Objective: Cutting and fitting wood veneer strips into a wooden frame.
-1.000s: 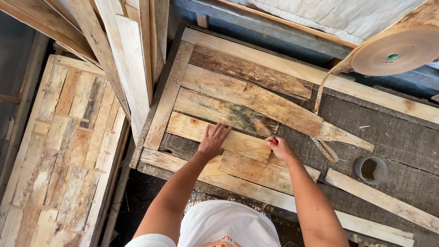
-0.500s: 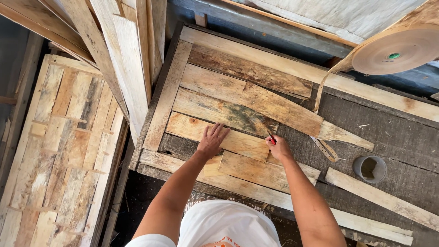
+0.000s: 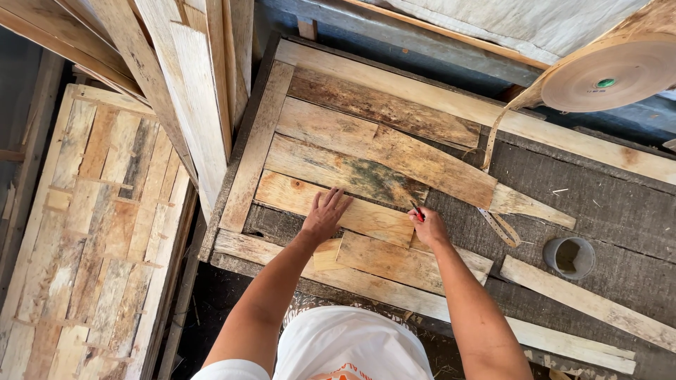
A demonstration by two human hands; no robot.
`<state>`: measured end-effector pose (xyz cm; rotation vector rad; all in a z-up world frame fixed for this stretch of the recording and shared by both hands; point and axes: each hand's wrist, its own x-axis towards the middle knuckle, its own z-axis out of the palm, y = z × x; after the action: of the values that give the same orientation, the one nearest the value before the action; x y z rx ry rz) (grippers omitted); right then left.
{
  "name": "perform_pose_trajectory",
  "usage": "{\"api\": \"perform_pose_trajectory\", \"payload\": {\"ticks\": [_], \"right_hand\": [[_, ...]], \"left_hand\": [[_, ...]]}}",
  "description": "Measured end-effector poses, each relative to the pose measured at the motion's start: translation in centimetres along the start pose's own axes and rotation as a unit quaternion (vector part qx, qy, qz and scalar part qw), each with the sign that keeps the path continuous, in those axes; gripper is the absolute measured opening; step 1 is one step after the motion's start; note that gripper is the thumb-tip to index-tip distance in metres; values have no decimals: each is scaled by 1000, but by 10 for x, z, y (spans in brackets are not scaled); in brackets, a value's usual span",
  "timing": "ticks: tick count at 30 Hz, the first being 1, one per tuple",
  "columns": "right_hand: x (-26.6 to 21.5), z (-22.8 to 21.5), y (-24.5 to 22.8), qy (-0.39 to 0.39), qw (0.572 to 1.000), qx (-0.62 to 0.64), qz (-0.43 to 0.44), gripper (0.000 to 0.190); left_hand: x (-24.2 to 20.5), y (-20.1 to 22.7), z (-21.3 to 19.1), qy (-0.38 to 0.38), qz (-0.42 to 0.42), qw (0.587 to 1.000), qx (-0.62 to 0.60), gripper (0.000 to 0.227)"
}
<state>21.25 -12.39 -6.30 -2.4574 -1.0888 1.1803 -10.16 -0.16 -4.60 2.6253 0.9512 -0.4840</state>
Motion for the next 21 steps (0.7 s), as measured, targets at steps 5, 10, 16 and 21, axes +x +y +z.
{"api": "perform_pose_trajectory", "payload": {"ticks": [5,10,16,21], "right_hand": [[-10,-7,-16,0,1000,-13,19,21],[-9,-4,-14,20,1000,-9,-7,20],[-8,-3,-15,41,999,11,-21,20],[-10,-2,-12,64,997,18,-35,20]], "left_hand": [[-1,-1,-2,0,1,1000,-2,105],[-1,-2,1,2,0,1000,-10,104],[-3,0,-8,-13,-9,1000,-6,101],[2,1,-1,-27,-8,1000,-10,100]]}}
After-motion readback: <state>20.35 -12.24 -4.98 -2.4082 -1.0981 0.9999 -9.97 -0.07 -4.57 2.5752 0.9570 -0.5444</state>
